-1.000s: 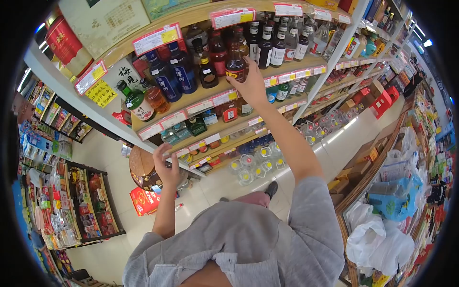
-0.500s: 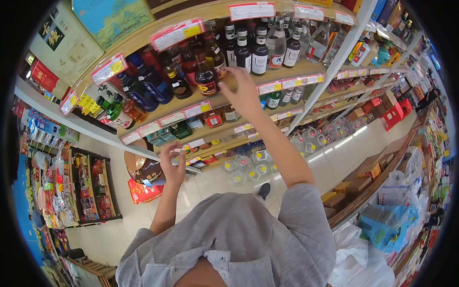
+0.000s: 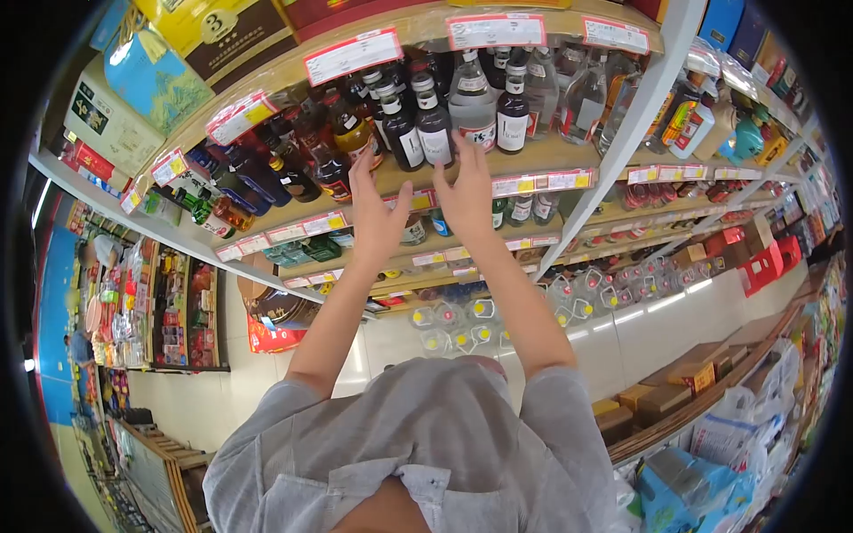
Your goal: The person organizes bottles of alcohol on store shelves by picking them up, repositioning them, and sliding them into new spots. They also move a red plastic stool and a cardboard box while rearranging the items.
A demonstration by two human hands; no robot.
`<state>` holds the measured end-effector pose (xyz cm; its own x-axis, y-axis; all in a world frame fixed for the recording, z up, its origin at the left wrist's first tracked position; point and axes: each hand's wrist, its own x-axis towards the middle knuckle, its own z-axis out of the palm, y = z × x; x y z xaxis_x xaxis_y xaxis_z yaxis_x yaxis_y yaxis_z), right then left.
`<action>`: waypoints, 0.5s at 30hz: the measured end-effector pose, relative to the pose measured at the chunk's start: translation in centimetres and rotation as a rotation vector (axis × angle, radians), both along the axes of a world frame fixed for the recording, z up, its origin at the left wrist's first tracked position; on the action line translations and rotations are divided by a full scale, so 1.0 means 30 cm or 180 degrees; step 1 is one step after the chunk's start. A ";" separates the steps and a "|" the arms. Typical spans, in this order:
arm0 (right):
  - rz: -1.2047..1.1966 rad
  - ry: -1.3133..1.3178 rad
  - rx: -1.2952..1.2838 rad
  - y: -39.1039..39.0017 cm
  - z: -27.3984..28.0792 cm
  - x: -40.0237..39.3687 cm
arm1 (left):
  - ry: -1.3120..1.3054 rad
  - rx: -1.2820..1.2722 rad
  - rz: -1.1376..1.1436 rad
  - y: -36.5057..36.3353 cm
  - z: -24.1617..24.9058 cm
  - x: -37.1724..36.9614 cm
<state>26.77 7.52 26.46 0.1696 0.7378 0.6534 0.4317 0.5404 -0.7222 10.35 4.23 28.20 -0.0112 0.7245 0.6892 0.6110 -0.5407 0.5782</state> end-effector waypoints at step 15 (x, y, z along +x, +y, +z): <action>0.0321 -0.0249 -0.0029 0.012 -0.017 0.053 | -0.0006 -0.0170 0.0410 0.122 -0.006 0.101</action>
<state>28.36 7.89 25.94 0.0430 0.7545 0.6548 0.4308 0.5774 -0.6936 13.38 7.90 28.01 -0.1077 0.7527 0.6495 0.6722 -0.4262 0.6054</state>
